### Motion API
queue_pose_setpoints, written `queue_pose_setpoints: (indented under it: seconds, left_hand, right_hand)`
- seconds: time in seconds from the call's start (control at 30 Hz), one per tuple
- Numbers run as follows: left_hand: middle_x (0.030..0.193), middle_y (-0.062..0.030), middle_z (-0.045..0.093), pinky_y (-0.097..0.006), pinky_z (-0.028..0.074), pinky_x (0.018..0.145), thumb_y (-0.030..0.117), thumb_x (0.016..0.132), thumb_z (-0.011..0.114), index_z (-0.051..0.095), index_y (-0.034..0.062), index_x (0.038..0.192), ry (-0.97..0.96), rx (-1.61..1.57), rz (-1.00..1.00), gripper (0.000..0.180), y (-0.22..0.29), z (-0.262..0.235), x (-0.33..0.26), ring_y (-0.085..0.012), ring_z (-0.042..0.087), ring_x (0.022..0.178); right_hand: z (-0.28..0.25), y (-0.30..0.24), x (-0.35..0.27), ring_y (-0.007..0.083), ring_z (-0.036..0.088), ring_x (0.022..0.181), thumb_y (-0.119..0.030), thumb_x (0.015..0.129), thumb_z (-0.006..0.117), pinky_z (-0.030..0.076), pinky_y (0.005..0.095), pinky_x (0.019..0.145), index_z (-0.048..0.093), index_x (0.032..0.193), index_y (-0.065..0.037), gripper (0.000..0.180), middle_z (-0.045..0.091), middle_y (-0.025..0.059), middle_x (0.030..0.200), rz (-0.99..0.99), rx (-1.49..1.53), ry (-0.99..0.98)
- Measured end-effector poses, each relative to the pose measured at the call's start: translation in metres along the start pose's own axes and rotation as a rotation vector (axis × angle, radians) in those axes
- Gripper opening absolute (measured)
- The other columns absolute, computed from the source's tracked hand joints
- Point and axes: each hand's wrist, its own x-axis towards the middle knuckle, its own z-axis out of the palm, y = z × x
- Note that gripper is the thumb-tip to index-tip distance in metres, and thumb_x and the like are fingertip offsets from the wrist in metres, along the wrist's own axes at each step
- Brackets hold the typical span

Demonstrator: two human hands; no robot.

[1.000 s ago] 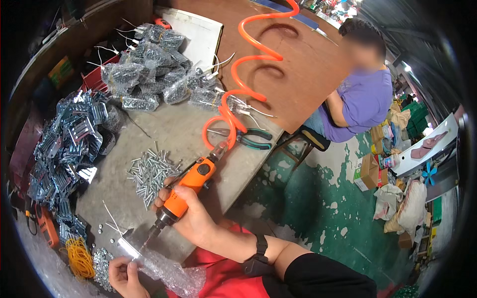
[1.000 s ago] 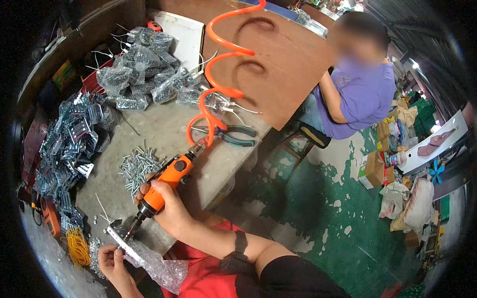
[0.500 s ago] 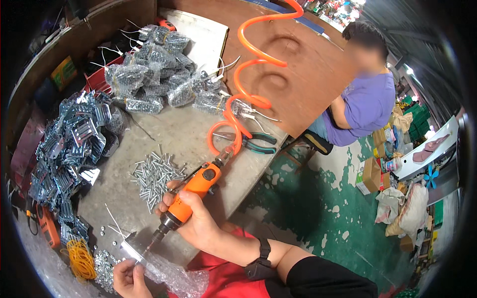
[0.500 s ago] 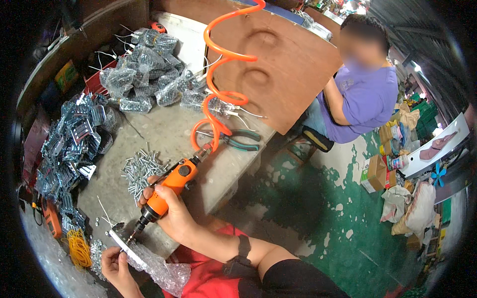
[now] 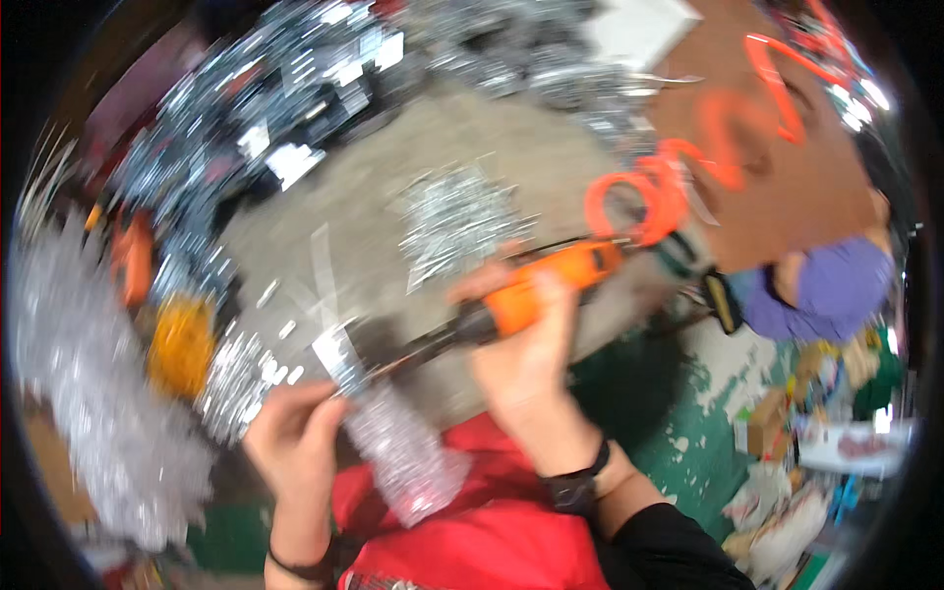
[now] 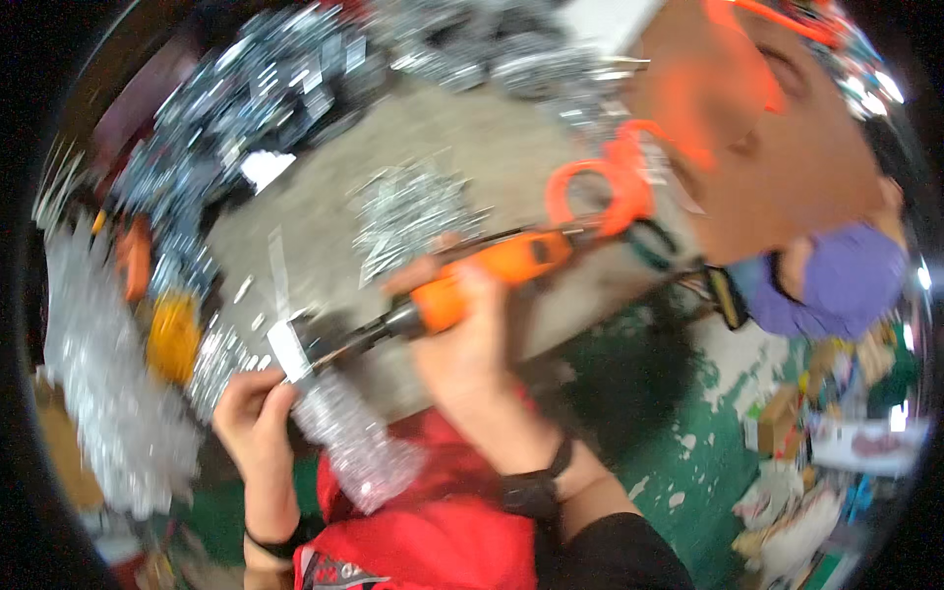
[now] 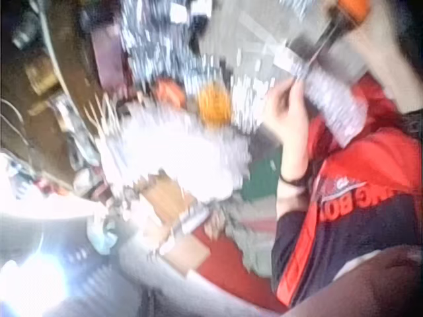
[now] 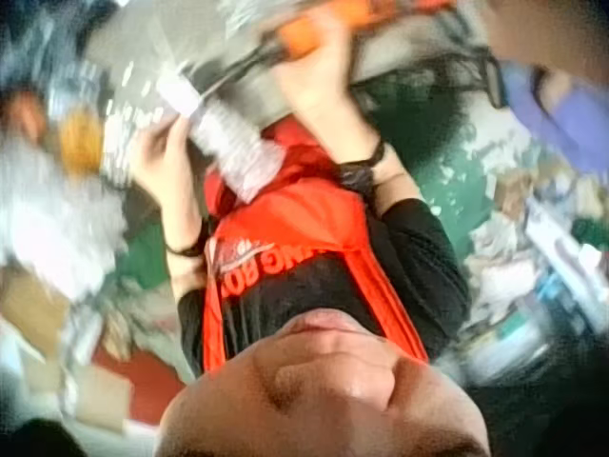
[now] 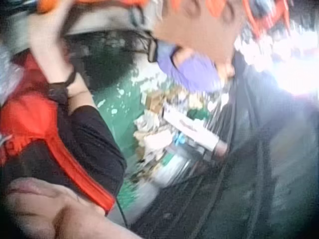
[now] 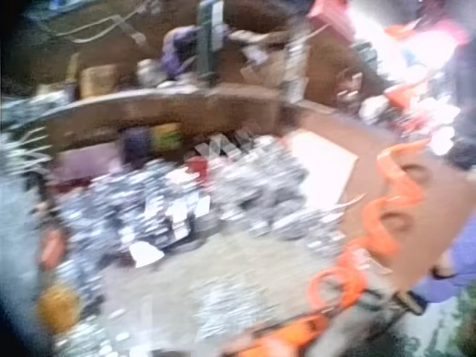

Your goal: Assembling small metal housings with wiring and screws using a power screwdriver and pliers at a workshop bench.

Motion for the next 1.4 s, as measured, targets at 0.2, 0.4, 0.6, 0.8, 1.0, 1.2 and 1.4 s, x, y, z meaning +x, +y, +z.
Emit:
queue_pose_setpoints:
  seconds: [0.2,0.4,0.6,0.8,1.0,1.2,1.4]
  left_hand:
    - [0.087,-0.0076,0.068,-0.023,0.052,0.069,-0.006,0.081,0.07,0.069,-0.003,0.094,-0.13,-0.217,0.003,0.014,0.002,0.005,0.005,-0.012,0.066,0.078]
    - [0.085,-0.0094,0.07,-0.023,0.051,0.063,-0.002,0.079,0.073,0.07,-0.002,0.091,-0.13,-0.154,0.056,0.013,-0.004,-0.001,0.007,-0.0118,0.065,0.073]
    - [0.083,-0.0122,0.067,-0.026,0.052,0.065,-0.009,0.077,0.071,0.067,-0.005,0.087,-0.214,0.03,0.215,0.012,0.0,-0.006,0.012,-0.0155,0.065,0.073]
    - [0.08,-0.0124,0.068,-0.026,0.051,0.059,-0.005,0.075,0.074,0.067,-0.0027,0.085,-0.195,-0.002,0.287,0.012,-0.004,-0.004,0.015,-0.0174,0.065,0.069]
    - [0.078,-0.0124,0.069,-0.027,0.05,0.058,-0.004,0.074,0.075,0.066,-0.001,0.083,-0.241,0.055,0.339,0.013,-0.002,-0.005,0.023,-0.019,0.065,0.068]
    - [0.076,-0.0124,0.067,-0.026,0.049,0.056,-0.004,0.075,0.072,0.068,-0.0019,0.086,-0.241,0.052,0.38,0.011,-0.003,-0.008,0.023,-0.0197,0.065,0.065]
    - [0.081,-0.007,0.062,-0.024,0.05,0.058,0.01,0.074,0.081,0.057,-0.0006,0.094,-0.221,-0.145,-0.059,0.033,0.008,-0.005,0.012,-0.0105,0.062,0.068]
  right_hand:
    - [-0.008,-0.006,0.009,0.0187,0.05,0.082,-0.027,0.085,0.064,0.041,0.0382,0.088,0.049,0.113,-0.007,0.038,0.047,0.003,0.084,0.015,0.105,-0.127]
    - [-0.013,-0.004,0.01,0.0179,0.048,0.081,-0.022,0.082,0.066,0.041,0.0388,0.088,0.049,0.11,-0.007,0.036,0.046,0.0022,0.085,0.095,0.216,-0.146]
    - [-0.012,-0.005,0.009,0.0163,0.047,0.081,-0.021,0.081,0.066,0.042,0.038,0.088,0.05,0.108,-0.007,0.034,0.045,0.001,0.084,0.068,0.204,-0.1]
    - [-0.009,-0.002,0.006,0.0129,0.045,0.079,-0.022,0.082,0.066,0.042,0.0353,0.086,0.05,0.109,-0.009,0.034,0.043,-0.0013,0.082,0.072,0.201,-0.136]
    - [-0.009,-0.003,0.008,0.0124,0.044,0.079,-0.022,0.084,0.065,0.042,0.0339,0.085,0.048,0.107,-0.01,0.031,0.043,-0.0016,0.083,0.056,0.199,-0.116]
    - [-0.01,-0.003,0.006,0.0146,0.046,0.082,-0.02,0.085,0.062,0.042,0.0365,0.088,0.049,0.117,-0.007,0.037,0.044,0.0011,0.084,0.06,0.195,-0.162]
    - [-0.006,-0.002,0.004,0.019,0.051,0.086,-0.022,0.085,0.063,0.043,0.04,0.092,0.049,0.123,-0.005,0.044,0.049,0.0048,0.088,0.096,0.152,-0.16]
